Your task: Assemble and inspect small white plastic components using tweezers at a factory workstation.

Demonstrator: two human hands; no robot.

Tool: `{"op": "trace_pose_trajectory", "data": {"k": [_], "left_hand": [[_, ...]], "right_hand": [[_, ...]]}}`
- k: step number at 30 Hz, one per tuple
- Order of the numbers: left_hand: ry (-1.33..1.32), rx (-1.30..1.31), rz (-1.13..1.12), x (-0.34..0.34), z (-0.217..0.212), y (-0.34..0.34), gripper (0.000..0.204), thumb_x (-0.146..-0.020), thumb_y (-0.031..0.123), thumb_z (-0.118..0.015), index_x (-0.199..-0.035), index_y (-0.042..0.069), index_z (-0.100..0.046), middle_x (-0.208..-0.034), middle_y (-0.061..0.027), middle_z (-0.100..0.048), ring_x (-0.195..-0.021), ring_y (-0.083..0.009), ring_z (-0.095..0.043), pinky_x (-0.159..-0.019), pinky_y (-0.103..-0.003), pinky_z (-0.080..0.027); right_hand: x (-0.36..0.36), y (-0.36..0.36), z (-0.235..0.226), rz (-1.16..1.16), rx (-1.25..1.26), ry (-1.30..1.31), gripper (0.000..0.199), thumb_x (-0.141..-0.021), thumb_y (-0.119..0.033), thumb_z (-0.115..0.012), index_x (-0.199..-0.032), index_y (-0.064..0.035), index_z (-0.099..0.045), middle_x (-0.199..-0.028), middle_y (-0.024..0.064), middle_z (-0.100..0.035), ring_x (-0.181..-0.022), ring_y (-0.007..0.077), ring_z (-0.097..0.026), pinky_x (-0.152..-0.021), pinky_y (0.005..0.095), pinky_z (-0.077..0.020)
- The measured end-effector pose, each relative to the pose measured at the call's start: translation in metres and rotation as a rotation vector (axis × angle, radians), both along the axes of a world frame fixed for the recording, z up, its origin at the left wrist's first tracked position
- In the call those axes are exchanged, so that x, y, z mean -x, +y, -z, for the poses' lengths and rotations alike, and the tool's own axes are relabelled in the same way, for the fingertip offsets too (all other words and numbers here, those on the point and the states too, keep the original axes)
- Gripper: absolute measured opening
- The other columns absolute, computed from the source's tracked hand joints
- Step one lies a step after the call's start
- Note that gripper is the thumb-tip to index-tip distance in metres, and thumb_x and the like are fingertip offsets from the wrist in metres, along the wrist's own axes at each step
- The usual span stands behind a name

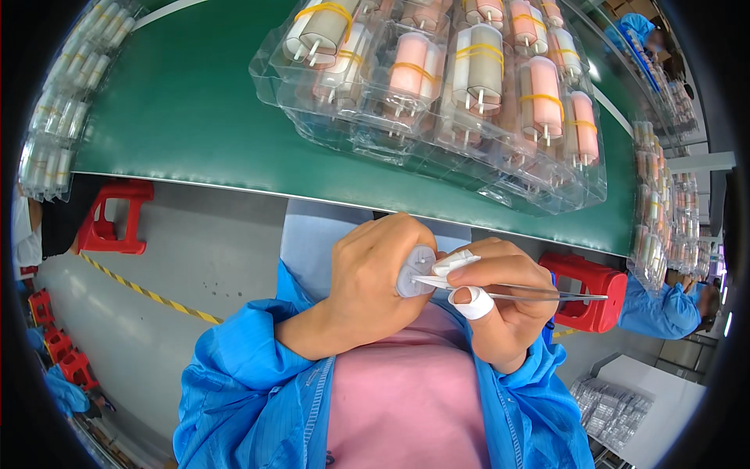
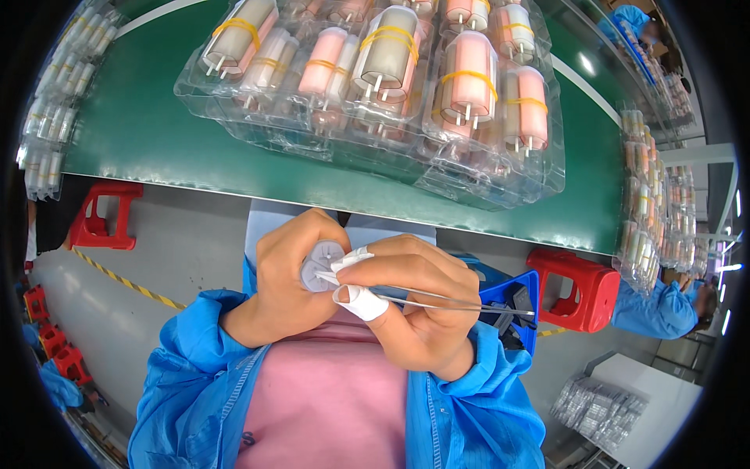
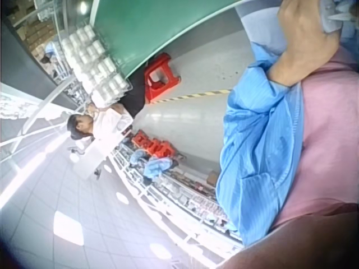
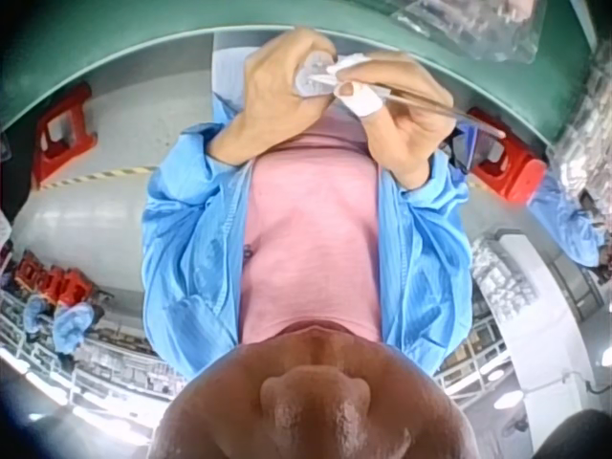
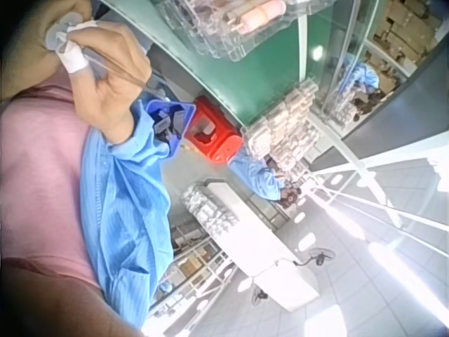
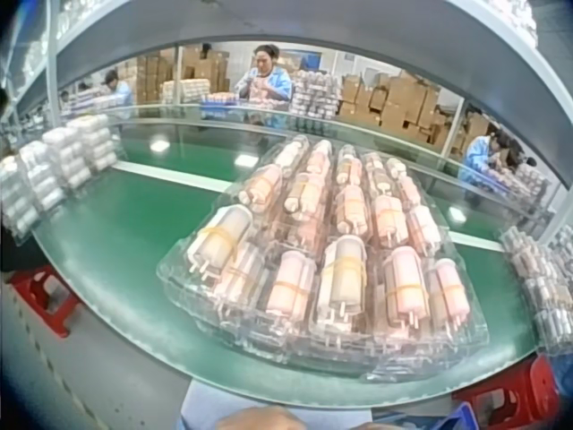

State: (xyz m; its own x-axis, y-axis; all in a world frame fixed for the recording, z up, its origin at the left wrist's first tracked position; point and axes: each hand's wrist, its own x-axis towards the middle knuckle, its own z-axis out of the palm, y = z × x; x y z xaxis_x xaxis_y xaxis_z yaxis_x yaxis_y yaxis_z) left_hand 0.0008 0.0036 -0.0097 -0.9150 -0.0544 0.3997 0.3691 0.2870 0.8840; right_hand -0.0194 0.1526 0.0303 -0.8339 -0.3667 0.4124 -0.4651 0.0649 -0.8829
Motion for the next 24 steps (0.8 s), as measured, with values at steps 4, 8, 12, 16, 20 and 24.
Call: {"op": "trace_pose_trajectory", "data": {"k": [4, 8, 12, 16, 20, 24], "left_hand": [[-0.005, 0.003, 0.014, 0.0006, -0.0017, -0.0014, 0.024, -0.059, 0.0, -0.072, -0.075, 0.006, -0.054, -0.069, -0.0092, -0.055, -0.061, -0.0302, -0.056, -0.053, -0.037, -0.042], [-0.018, 0.008, 0.022, 0.0001, -0.002, -0.0016, 0.025, -0.059, 0.0, -0.072, -0.076, 0.006, -0.054, -0.069, -0.0094, -0.056, -0.062, -0.0303, -0.057, -0.053, -0.037, -0.043], [-0.024, 0.007, 0.03, -0.0004, -0.0024, -0.0026, 0.025, -0.059, 0.0, -0.072, -0.077, 0.006, -0.054, -0.069, -0.0095, -0.056, -0.062, -0.0302, -0.058, -0.054, -0.037, -0.043], [-0.008, 0.015, 0.022, -0.0002, -0.003, -0.0022, 0.026, -0.059, 0.0, -0.072, -0.077, 0.006, -0.054, -0.069, -0.0094, -0.056, -0.062, -0.0302, -0.058, -0.054, -0.037, -0.043], [-0.014, 0.018, 0.023, -0.001, -0.0023, -0.0023, 0.025, -0.059, 0.0, -0.072, -0.077, 0.006, -0.055, -0.069, -0.0095, -0.056, -0.062, -0.0301, -0.058, -0.054, -0.037, -0.043], [-0.018, 0.021, 0.026, -0.0012, -0.0023, -0.0028, 0.025, -0.059, 0.001, -0.072, -0.077, 0.006, -0.055, -0.069, -0.0095, -0.056, -0.062, -0.0301, -0.058, -0.054, -0.037, -0.043]], "right_hand": [[-0.0002, 0.001, 0.0018, -0.003, 0.027, -0.018, 0.016, -0.071, -0.002, -0.075, -0.086, 0.0001, -0.068, -0.082, 0.0127, -0.069, -0.072, 0.0211, -0.067, -0.061, 0.0275, -0.0522], [0.0008, 0.0002, 0.0018, -0.009, 0.013, -0.008, 0.017, -0.071, -0.002, -0.075, -0.086, -0.0001, -0.068, -0.082, 0.0124, -0.069, -0.072, 0.0211, -0.067, -0.061, 0.0274, -0.0522], [0.0001, -0.0009, -0.0008, -0.002, 0.003, -0.021, 0.017, -0.07, -0.001, -0.075, -0.085, -0.0003, -0.069, -0.082, 0.0124, -0.069, -0.072, 0.0208, -0.067, -0.062, 0.0272, -0.0522], [-0.0015, -0.0004, 0.0005, 0.023, 0.033, -0.031, 0.017, -0.069, -0.001, -0.076, -0.085, -0.0005, -0.07, -0.082, 0.0128, -0.069, -0.072, 0.0207, -0.067, -0.062, 0.0273, -0.0524], [-0.0022, -0.0002, -0.0017, 0.014, 0.02, -0.043, 0.016, -0.069, -0.001, -0.075, -0.085, -0.0007, -0.07, -0.083, 0.0125, -0.069, -0.072, 0.0206, -0.067, -0.063, 0.0274, -0.0524], [-0.0025, -0.0007, -0.0013, 0.016, 0.017, -0.047, 0.017, -0.069, -0.001, -0.075, -0.085, -0.001, -0.07, -0.083, 0.012, -0.069, -0.073, 0.0206, -0.067, -0.063, 0.0276, -0.0523]]}}
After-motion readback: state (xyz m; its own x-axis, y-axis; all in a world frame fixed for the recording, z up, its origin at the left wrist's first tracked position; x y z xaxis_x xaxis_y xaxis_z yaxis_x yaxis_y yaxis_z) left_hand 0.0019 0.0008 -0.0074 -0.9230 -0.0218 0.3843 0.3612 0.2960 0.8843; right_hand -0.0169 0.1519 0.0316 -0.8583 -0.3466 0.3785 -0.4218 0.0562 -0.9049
